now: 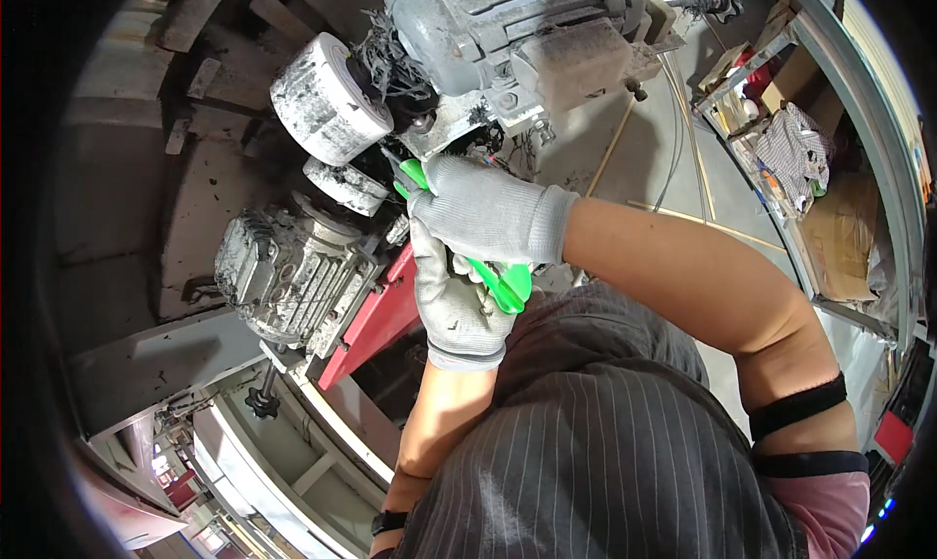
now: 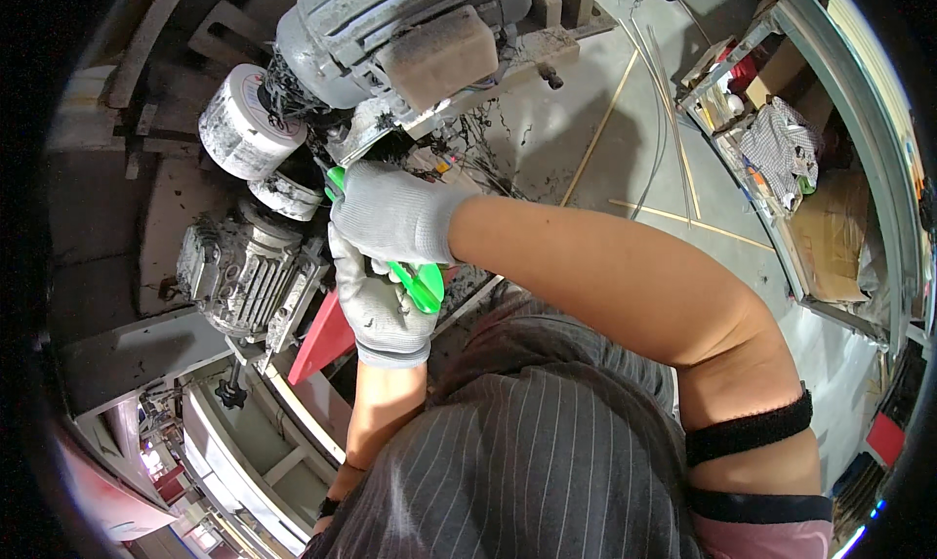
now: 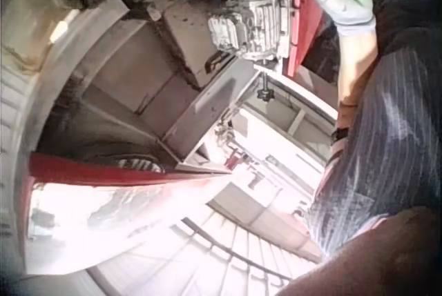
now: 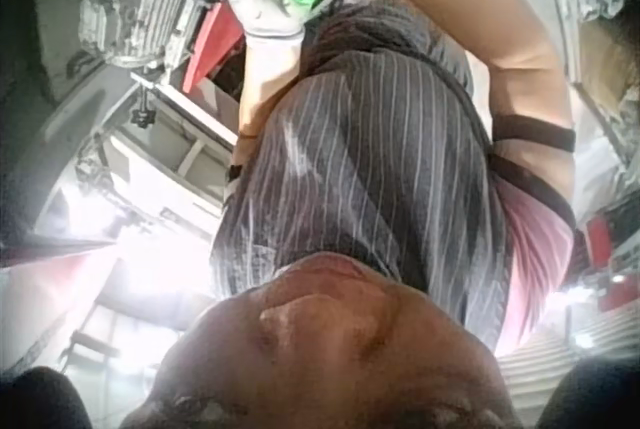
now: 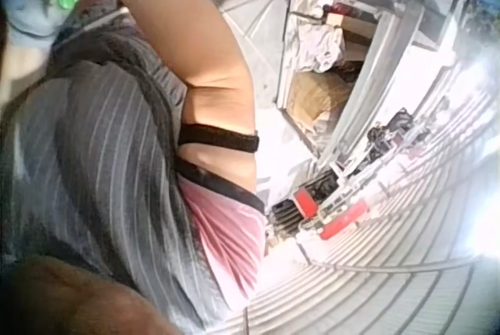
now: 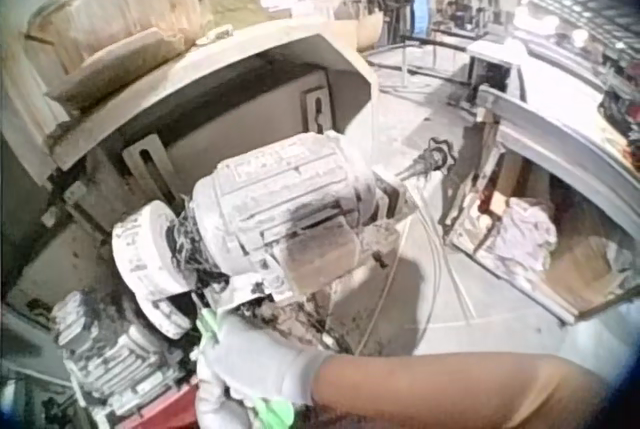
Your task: Operating industrial machinery to cut wood or cardboard strips, bundling them with tape, and performing maintenance or cleaning on the machine motors and guides.
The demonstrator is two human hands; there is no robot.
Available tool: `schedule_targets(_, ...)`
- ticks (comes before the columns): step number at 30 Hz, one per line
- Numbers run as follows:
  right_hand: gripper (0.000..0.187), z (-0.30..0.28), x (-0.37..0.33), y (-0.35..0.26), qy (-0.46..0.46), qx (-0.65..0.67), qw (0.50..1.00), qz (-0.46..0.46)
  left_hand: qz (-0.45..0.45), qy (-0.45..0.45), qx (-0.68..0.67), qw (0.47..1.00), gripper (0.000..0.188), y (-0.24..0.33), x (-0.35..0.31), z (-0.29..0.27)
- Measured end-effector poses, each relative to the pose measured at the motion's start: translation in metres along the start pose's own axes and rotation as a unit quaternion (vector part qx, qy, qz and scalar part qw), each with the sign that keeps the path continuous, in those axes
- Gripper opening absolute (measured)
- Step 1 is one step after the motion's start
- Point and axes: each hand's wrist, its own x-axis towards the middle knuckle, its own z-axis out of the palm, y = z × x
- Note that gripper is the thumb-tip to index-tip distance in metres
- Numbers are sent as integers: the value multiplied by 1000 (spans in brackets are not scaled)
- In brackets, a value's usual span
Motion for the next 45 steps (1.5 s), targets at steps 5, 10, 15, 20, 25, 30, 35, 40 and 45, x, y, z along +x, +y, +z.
schedule_targets(5,24,5,8,11,7,-154,984,-92,17,8,-7,1000,46,-1,0,4)
schedule_targets(10,22,2,5,3,-19,-93,994,-54,15,29,-10,999,46,-1,0,11)
schedule_targets(15,23,-3,2,-2,-9,-109,992,-60,25,34,45,998,47,-2,-2,12)
schedule_targets(20,24,0,6,5,-25,-149,985,-88,25,41,27,998,47,-2,-2,14)
schedule_targets(25,24,5,9,7,22,-444,869,-219,14,23,7,1000,46,0,-3,8)
schedule_targets(30,23,13,11,20,15,-218,965,-146,14,44,51,998,46,1,-3,11)
schedule_targets(35,21,6,4,6,6,-107,991,-76,2,-27,40,999,48,2,-4,11)
schedule_targets(40,22,13,5,39,-23,-17,999,-34,-55,14,-35,998,52,-5,4,-23)
schedule_targets(45,16,-38,-27,90,20,16,994,106,-54,226,31,972,39,9,11,-89)
